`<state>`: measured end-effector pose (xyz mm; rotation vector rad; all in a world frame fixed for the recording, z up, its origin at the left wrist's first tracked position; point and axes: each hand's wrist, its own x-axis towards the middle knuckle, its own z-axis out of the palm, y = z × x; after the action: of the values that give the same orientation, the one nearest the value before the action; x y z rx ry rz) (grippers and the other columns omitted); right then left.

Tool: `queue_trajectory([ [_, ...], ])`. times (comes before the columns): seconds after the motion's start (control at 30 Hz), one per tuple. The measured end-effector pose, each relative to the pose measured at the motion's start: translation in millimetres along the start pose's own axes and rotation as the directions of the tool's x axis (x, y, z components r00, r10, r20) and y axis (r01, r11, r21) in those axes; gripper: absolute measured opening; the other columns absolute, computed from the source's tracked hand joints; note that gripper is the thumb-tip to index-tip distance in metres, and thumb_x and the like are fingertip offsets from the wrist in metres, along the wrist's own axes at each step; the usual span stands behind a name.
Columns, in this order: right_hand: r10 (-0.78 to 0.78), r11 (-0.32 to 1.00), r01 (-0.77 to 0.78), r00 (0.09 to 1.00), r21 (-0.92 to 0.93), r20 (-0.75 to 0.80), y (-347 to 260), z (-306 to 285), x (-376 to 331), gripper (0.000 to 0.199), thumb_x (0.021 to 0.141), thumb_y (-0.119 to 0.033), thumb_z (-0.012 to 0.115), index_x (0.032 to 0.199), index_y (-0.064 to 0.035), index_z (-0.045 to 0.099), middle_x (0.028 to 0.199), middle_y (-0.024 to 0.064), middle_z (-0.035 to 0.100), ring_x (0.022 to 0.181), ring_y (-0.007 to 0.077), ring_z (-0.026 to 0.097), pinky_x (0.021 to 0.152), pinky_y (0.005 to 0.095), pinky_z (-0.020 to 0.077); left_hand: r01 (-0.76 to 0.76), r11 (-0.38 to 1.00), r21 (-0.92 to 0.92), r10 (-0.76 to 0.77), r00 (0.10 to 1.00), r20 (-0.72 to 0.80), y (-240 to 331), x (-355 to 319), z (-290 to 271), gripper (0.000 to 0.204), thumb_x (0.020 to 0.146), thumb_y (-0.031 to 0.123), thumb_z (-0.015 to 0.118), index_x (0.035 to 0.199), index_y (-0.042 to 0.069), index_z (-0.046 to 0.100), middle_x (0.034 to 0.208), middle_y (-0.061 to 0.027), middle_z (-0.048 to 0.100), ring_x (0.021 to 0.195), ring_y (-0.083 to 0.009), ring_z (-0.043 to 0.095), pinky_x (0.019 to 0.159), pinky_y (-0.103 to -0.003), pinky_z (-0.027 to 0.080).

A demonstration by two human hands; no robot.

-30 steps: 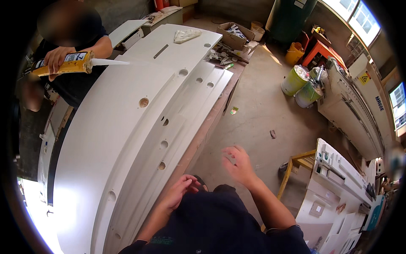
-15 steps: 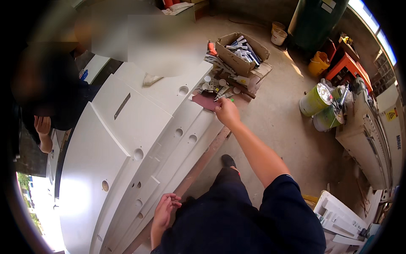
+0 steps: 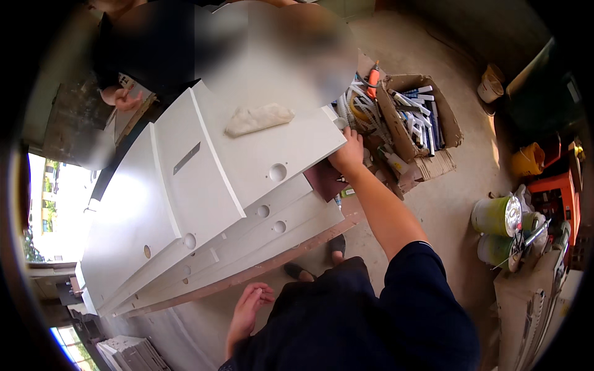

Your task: The person lifts and stacks large white cabinet doors on a workbench. They then pick up small white plastic caps and insert them into the pre-drilled holes on the doors. A coworker wipes the surface of the doors and applies sealant to the edges.

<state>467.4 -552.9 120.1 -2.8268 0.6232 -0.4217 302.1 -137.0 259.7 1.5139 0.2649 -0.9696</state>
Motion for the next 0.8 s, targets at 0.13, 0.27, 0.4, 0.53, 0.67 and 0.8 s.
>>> queue_trajectory([
  [0.13,-0.044,0.9,0.073,0.996,0.429,-0.078,30,14,10,0.027,0.074,-0.016,0.061,0.099,-0.0044,0.064,0.097,0.0158,0.061,0.093,0.038,0.055,0.081,0.0462,0.0445,0.007,1.0,0.006,-0.007,1.0,-0.009,13,3,11,0.027,0.098,0.022,0.046,0.114,0.002,0.053,0.106,-0.0086,0.06,0.094,-0.0149,0.056,0.086,-0.028,0.044],
  [0.27,0.168,0.661,-0.06,0.983,0.748,-0.07,70,13,5,0.027,0.087,-0.021,0.06,0.106,-0.0003,0.062,0.091,0.0117,0.065,0.083,0.0219,0.058,0.076,0.0332,0.0454,-0.033,0.998,-0.045,0.033,0.999,0.016,1,2,6,0.028,0.099,0.023,0.045,0.115,0.002,0.053,0.106,-0.008,0.06,0.093,-0.0147,0.057,0.087,-0.029,0.045],
  [0.4,0.439,0.389,-0.212,0.898,0.897,0.022,61,-43,-39,0.023,0.096,-0.016,0.053,0.11,0.0,0.059,0.091,0.0011,0.059,0.078,0.0097,0.052,0.07,0.0248,0.0436,-0.06,0.991,-0.123,0.055,0.998,-0.045,-33,-3,-9,0.029,0.099,0.025,0.046,0.116,0.003,0.053,0.105,-0.0064,0.059,0.093,-0.0142,0.057,0.087,-0.028,0.045],
  [0.53,0.393,0.32,-0.214,0.916,0.923,0.076,-65,-151,-112,0.02,0.094,-0.011,0.054,0.112,-0.0012,0.054,0.087,0.0007,0.054,0.073,0.0056,0.049,0.064,0.0188,0.0422,-0.089,0.976,-0.197,0.083,0.996,-0.041,-50,1,-25,0.03,0.097,0.028,0.049,0.115,0.003,0.054,0.104,-0.0052,0.06,0.09,-0.0127,0.056,0.083,-0.026,0.045],
  [0.67,-0.098,0.266,-0.024,0.994,0.964,0.052,-188,-182,-117,0.014,0.09,0.0,0.056,0.104,-0.0017,0.053,0.087,0.0013,0.052,0.07,0.0061,0.048,0.059,0.0195,0.0428,-0.121,0.968,-0.22,0.117,0.993,-0.03,-39,-8,-41,0.033,0.096,0.028,0.052,0.115,0.001,0.054,0.103,-0.0053,0.061,0.088,-0.0122,0.056,0.08,-0.026,0.045],
  [0.8,-0.569,0.382,0.284,0.822,0.879,-0.019,-345,-191,-97,0.014,0.082,0.005,0.06,0.093,-0.0027,0.06,0.083,0.0066,0.055,0.071,0.0145,0.055,0.061,0.0263,0.0457,-0.178,0.945,-0.274,0.169,0.984,-0.055,-50,-18,-69,0.033,0.095,0.027,0.053,0.116,0.002,0.054,0.101,-0.0059,0.062,0.088,-0.0127,0.056,0.08,-0.026,0.045],
])
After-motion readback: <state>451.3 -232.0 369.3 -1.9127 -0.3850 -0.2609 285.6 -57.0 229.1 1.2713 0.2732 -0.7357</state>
